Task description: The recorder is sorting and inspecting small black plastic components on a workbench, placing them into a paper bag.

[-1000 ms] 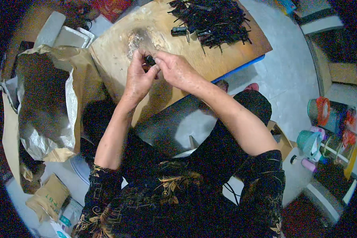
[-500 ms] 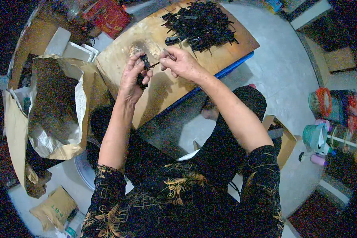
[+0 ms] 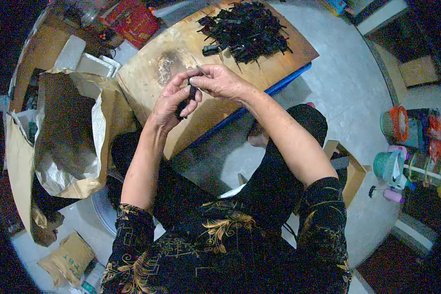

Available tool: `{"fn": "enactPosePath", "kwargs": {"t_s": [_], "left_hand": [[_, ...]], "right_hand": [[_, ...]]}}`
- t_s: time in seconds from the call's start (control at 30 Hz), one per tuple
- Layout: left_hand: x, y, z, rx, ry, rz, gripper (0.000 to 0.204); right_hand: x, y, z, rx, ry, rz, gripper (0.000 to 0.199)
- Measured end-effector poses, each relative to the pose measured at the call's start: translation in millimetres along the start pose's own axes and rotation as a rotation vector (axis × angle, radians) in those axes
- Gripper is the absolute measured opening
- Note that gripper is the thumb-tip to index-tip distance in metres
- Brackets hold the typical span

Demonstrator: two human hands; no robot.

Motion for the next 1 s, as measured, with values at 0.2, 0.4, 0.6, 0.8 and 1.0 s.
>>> {"fn": "enactPosePath", "kwargs": {"t_s": [0.2,0.4,0.6,0.8,1.0], "left_hand": [[-3.7,2.2,2.2,-0.122,0.041,-0.092,0.034],[-1.1,2.6,3.7,-0.237,0.194,-0.489,0.038],[-12.5,-9.1,9.3,-0.381,0.208,-0.424,0.038],[-9.6,-15.3,9.6,-0.394,0.183,-0.329,0.036],[-9.1,-16.4,6.4,-0.411,0.224,-0.367,0.035]], "right_hand": [[0.1,1.6,-7.7,-0.109,0.043,0.147,0.020],[-20.2,1.6,-24.7,-0.250,-0.136,0.386,0.022],[3.3,24.5,-10.0,-0.139,0.205,-0.031,0.026],[3.0,35.3,-13.2,-0.151,0.168,-0.026,0.034],[-3.4,34.7,-18.2,-0.152,0.185,-0.012,0.035]]}}
Point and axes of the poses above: each hand's wrist, its own z-axis away from the middle knuckle, its own y-axis out of the palm, x = y × z, the point moved 3 cm from there along -z, towards the middle knuckle, and after that the axes turned 11 degrees about z, right-handed, at the moved point
